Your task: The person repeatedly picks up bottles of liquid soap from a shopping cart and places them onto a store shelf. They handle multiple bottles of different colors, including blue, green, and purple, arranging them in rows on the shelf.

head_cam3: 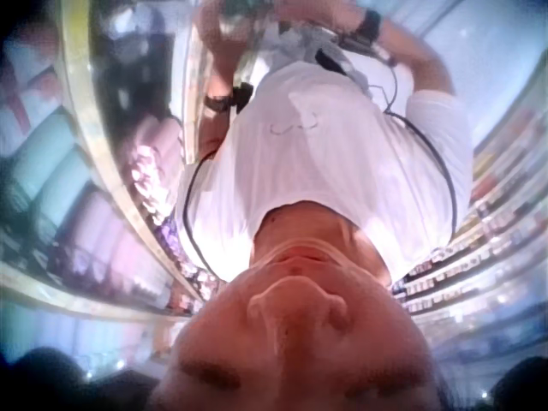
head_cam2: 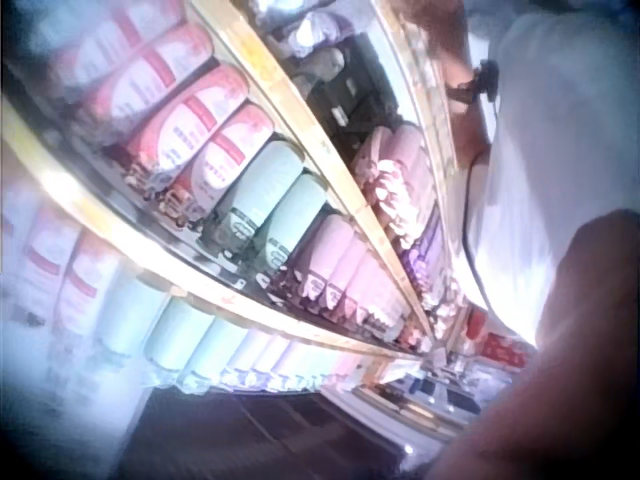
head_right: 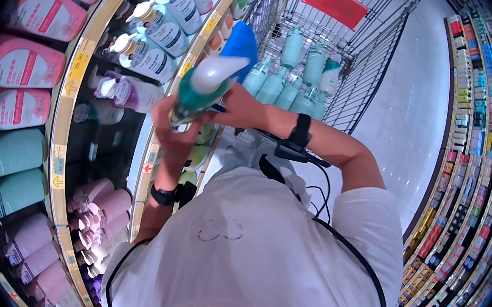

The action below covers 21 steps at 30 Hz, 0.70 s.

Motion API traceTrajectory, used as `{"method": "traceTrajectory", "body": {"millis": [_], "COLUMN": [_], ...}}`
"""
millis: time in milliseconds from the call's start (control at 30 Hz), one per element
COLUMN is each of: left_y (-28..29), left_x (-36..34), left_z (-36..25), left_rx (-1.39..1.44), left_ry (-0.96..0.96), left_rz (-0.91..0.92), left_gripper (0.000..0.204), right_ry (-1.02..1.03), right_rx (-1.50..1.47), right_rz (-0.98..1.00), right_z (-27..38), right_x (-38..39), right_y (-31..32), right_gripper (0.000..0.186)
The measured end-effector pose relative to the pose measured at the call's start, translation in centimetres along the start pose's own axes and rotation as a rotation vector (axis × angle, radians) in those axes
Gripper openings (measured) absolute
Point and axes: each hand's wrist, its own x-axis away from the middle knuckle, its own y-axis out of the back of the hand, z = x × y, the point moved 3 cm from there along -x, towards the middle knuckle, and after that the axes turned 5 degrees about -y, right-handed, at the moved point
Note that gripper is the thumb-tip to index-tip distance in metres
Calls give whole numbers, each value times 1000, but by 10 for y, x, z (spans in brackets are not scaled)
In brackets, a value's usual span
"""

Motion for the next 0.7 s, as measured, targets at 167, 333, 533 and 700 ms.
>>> {"method": "traceTrajectory", "body": {"millis": [167, 333, 533, 700], "left_y": [-153, -316, -457, -521], "left_x": [-43, -36, -2, 28], "left_z": [14, 55, 81, 85], "left_rx": [259, 200, 420, 540], "left_ry": [177, 294, 331, 394], "left_rz": [251, 430, 760, 1058], "left_gripper": [59, 66, 88, 88], "right_ry": [-454, -755, -1131, -1326], "right_rx": [-213, 31, -91, 436], "right_rz": [-590, -875, -1077, -1020], "right_z": [-57, -168, -314, -371], "right_x": [46, 90, 168, 225], "right_y": [82, 160, 220, 261], "right_gripper": [78, 71, 55, 69]}}
